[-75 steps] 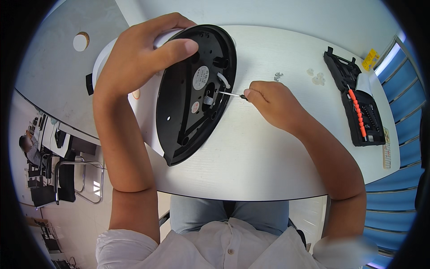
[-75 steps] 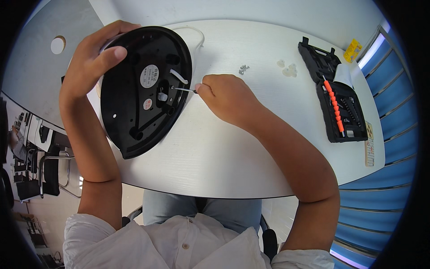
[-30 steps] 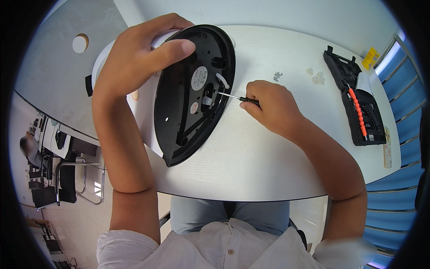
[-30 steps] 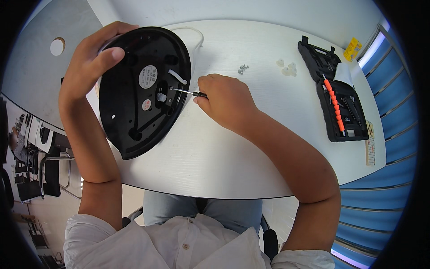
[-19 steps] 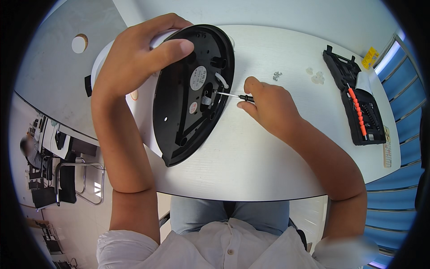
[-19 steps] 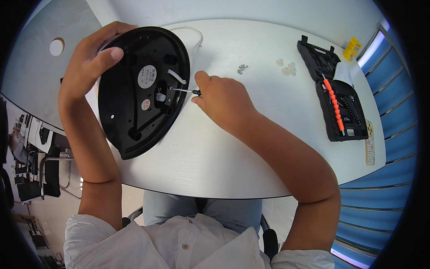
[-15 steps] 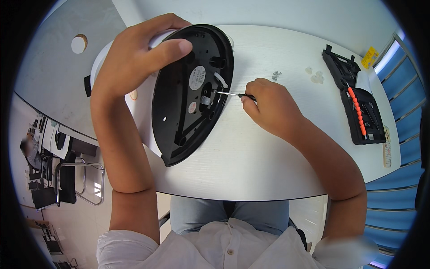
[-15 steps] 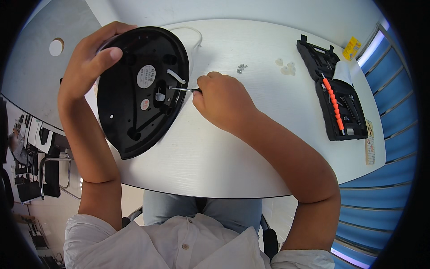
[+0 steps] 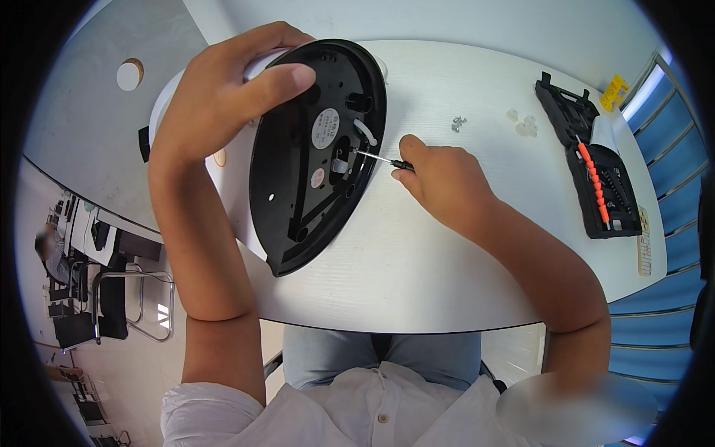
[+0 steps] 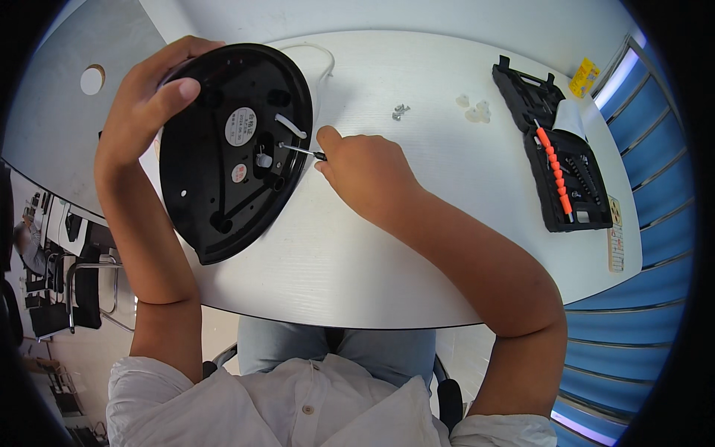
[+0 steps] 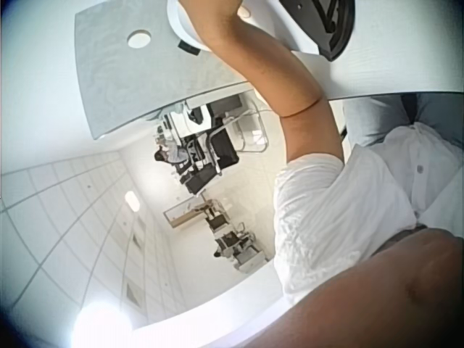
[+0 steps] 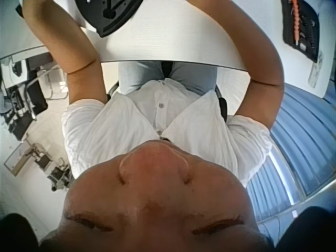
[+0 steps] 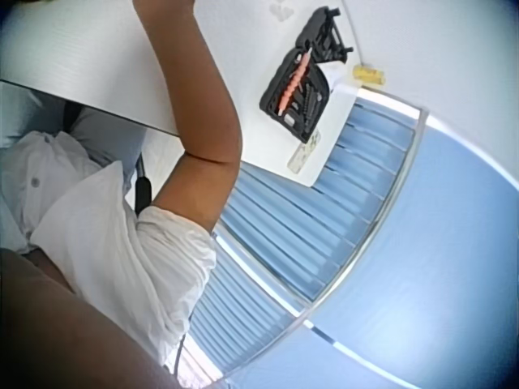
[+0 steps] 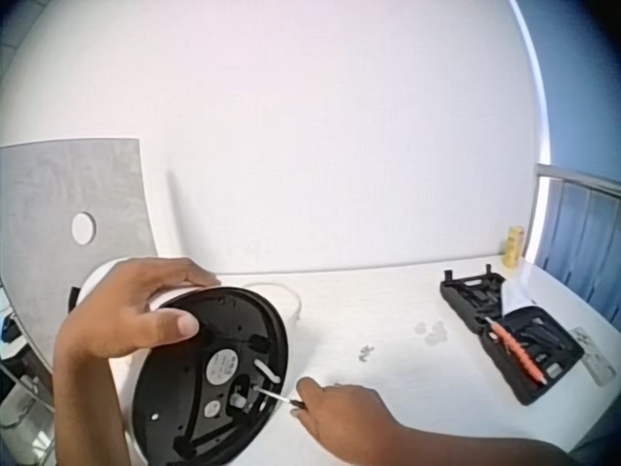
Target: The person uses a screwdriver to tighten screws on the underside of a white and black electronic device. They rotate the device to access different screw locations and continue tightening until the base is secured.
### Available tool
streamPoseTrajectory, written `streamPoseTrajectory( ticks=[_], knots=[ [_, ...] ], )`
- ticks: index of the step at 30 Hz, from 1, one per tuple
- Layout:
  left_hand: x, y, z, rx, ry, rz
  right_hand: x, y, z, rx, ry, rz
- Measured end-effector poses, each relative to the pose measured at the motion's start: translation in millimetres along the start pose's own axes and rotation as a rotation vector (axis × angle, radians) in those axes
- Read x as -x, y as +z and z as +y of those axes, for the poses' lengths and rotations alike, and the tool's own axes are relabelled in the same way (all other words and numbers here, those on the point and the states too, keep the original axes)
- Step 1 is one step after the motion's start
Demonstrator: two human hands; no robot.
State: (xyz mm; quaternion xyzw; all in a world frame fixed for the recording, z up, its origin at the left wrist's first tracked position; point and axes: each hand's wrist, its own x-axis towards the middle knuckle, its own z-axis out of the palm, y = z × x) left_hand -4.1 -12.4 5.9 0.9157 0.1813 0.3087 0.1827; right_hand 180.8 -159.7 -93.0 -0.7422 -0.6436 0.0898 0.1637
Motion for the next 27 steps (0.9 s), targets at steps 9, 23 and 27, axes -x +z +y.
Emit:
streamPoseTrajectory(
  ticks=[9, 23, 27],
  knots=[
    [-1.1, -1.0, -2.6, -0.029, 0.016, 0.002, -4.8, -8.0, 8.8, -0.337, 0.093, -0.066],
    [-1.0, -1.0, -1.6, -0.024, 0.005, -0.006, -0.4, 3.3, 8.7, -0.065, -0.069, 0.137],
    [-0.6, -1.9, -0.5, -0.032, -0.002, -0.012, -2.0, -0.6, 6.3, -0.122, 0.026, -0.017]
  ],
)
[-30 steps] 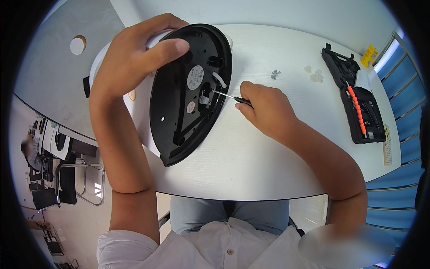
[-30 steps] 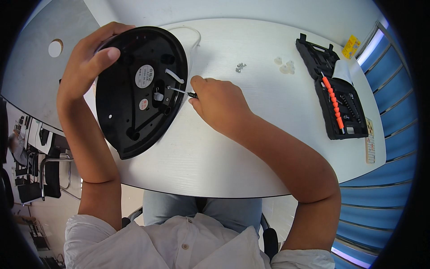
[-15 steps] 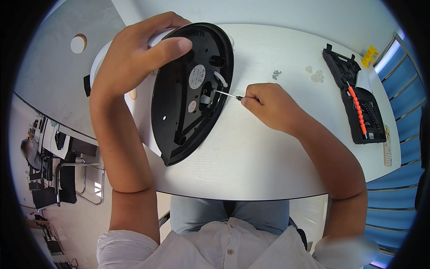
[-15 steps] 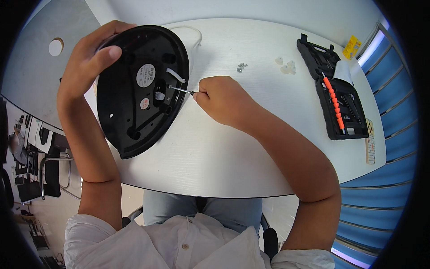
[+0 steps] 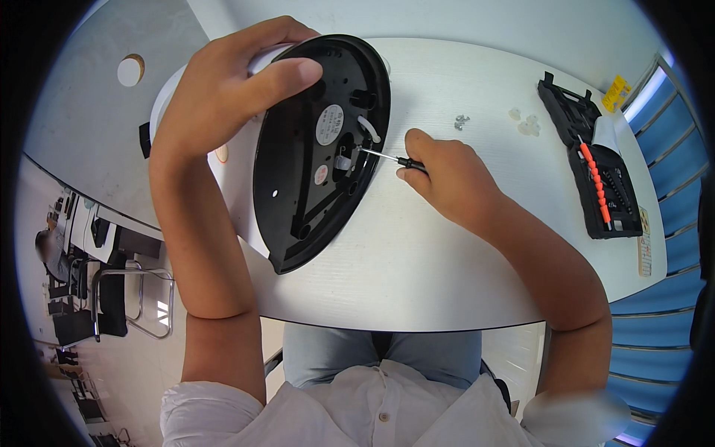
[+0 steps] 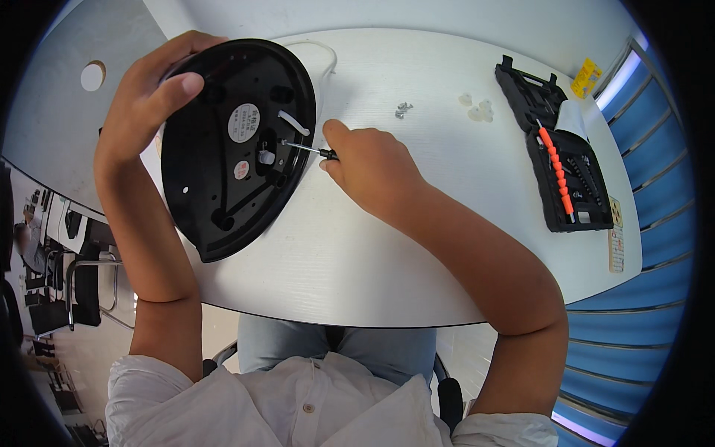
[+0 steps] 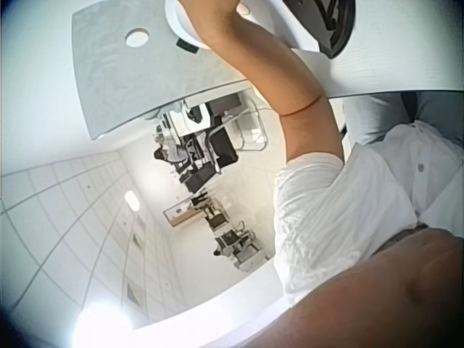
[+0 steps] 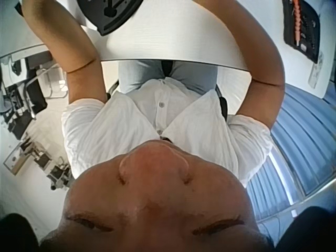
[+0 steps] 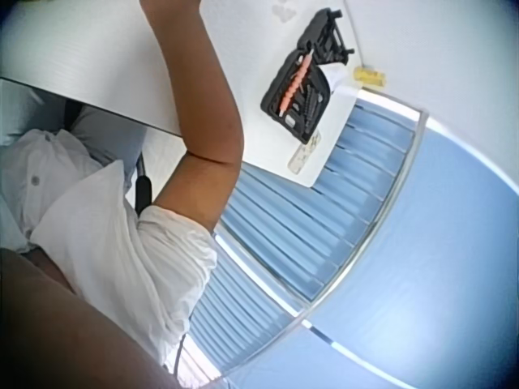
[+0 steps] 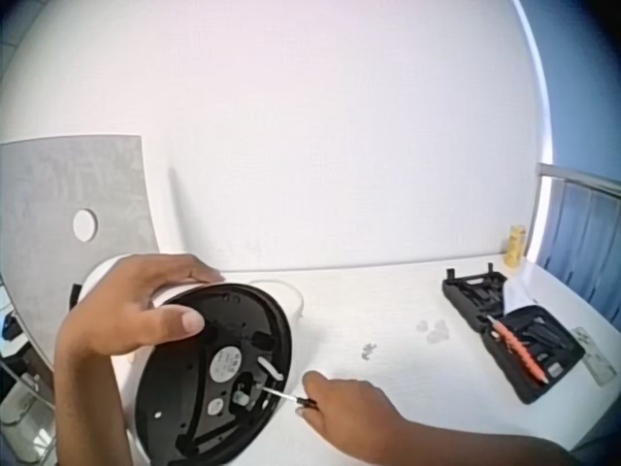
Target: The person uses a screwdriver to tighten screws on the underside of a white and black electronic device. They rotate the device to access different screw locations and continue tightening until the base is secured.
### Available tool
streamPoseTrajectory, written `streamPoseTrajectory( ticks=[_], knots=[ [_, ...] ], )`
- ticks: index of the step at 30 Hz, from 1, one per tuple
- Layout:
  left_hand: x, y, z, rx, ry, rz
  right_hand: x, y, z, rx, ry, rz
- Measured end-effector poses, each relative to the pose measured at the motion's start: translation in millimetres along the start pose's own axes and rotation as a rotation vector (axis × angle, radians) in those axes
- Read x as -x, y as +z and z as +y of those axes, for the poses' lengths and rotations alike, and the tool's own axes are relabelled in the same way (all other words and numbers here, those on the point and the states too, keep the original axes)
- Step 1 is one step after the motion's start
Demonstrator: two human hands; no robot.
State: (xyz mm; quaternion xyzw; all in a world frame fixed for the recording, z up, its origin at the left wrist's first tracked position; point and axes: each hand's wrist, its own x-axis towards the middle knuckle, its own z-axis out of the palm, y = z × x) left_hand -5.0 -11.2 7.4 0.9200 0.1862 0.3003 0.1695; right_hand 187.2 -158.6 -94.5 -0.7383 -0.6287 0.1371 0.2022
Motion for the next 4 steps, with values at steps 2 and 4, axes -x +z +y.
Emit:
streamPoseTrajectory(
  ticks=[2, 4],
  knots=[
    [0.4, 0.5, 0.8, 0.008, -0.01, -0.002, 0.6, -5.3, -0.1, -0.109, 0.037, -0.026],
    [0.7, 1.3, 0.9, 0.021, -0.014, 0.0, -2.4, -8.8, 2.4, -0.186, 0.098, -0.098]
  ],
)
